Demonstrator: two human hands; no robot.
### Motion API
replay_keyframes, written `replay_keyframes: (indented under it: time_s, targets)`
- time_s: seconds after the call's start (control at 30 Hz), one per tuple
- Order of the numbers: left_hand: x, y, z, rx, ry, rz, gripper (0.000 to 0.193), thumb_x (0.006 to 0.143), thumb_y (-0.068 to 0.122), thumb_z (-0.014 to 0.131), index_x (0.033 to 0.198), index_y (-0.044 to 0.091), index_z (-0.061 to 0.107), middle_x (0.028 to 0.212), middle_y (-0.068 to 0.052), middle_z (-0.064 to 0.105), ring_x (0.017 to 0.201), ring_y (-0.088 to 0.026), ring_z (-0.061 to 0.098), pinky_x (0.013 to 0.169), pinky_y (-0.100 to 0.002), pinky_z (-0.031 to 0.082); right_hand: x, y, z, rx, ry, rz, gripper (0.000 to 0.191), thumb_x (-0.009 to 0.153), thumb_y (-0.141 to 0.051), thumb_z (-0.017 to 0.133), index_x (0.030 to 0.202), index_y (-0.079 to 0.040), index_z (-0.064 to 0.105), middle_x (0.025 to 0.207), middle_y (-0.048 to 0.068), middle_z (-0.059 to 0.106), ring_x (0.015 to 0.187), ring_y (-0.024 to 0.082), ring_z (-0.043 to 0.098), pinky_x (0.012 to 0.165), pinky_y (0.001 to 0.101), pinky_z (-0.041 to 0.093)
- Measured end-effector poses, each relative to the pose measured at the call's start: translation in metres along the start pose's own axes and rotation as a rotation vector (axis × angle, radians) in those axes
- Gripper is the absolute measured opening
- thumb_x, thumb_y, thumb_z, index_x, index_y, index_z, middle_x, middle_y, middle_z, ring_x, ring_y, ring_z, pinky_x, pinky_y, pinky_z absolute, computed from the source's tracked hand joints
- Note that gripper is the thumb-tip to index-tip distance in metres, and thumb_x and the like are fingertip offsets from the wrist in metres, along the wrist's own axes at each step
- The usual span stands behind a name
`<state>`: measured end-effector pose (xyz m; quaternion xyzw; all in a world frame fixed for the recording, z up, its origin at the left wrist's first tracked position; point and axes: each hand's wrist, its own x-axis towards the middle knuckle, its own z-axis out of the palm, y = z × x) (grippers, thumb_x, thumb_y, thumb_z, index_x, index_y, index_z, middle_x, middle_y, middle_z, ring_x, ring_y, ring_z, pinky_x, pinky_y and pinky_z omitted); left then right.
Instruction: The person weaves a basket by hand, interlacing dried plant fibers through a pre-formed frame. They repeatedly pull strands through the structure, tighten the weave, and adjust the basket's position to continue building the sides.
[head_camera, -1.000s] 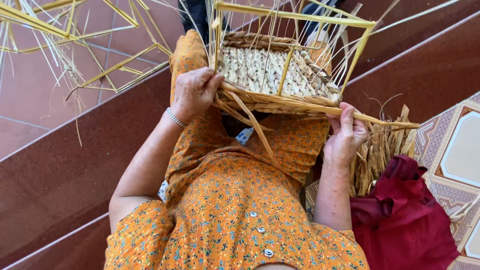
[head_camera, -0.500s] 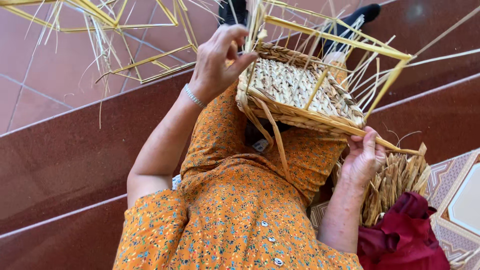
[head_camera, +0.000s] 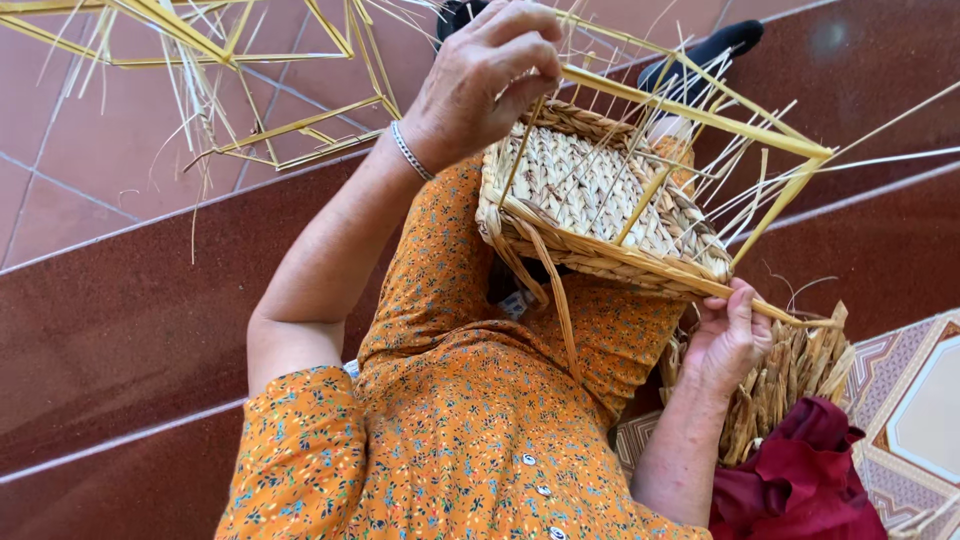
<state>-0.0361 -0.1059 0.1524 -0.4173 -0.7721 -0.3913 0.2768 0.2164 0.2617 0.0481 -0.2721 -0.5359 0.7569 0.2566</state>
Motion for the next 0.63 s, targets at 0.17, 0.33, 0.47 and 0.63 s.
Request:
replay_keyframes:
  time_s: [0.17, 0.33, 0.47, 0.63]
  targets:
    - [-0.005, -0.018, 0.008, -0.143, -0.187, -0.156, 0.013, 0.1, 0.004, 0.081, 0.101, 0.008, 0.069, 0.093, -0.005, 0.071, 0.081, -0.018, 0.071, 0.074, -0.035, 0.057, 0.003, 0.001, -0.002, 0.042, -0.001, -0.002, 0.008, 0.098, -0.011, 0.078, 0.101, -0.003, 0.077, 0.092, 0.01, 0.077, 0.077, 0.015, 0.072, 0.074, 0.0268, 0.062]
    - [-0.015, -0.029, 0.021, -0.393, -0.051, -0.323, 0.014, 0.103, 0.008, 0.075, 0.109, 0.002, 0.064, 0.101, -0.005, 0.071, 0.088, -0.014, 0.073, 0.079, -0.027, 0.063, 0.007, 0.001, 0.003, 0.021, -0.024, -0.031, 0.009, 0.099, -0.012, 0.077, 0.101, -0.003, 0.076, 0.09, 0.01, 0.077, 0.076, 0.015, 0.073, 0.074, 0.0315, 0.064]
    - [-0.024, -0.012, 0.025, -0.075, 0.111, -0.501, 0.043, 0.097, 0.031, 0.093, 0.1, 0.002, 0.061, 0.081, -0.003, 0.066, 0.068, -0.016, 0.068, 0.064, -0.028, 0.058, 0.012, 0.003, 0.0, -0.024, -0.012, -0.04, 0.01, 0.099, -0.015, 0.076, 0.1, -0.005, 0.077, 0.081, 0.007, 0.075, 0.072, 0.014, 0.073, 0.072, 0.0337, 0.066]
    - [-0.02, 0.019, 0.025, 0.35, -0.052, -0.369, 0.019, 0.105, 0.028, 0.075, 0.104, 0.012, 0.065, 0.082, -0.006, 0.069, 0.07, -0.024, 0.069, 0.066, -0.041, 0.056, 0.022, 0.008, -0.016, -0.032, -0.077, -0.027, 0.011, 0.104, -0.015, 0.077, 0.105, -0.004, 0.077, 0.085, 0.008, 0.075, 0.073, 0.014, 0.071, 0.071, 0.0306, 0.061]
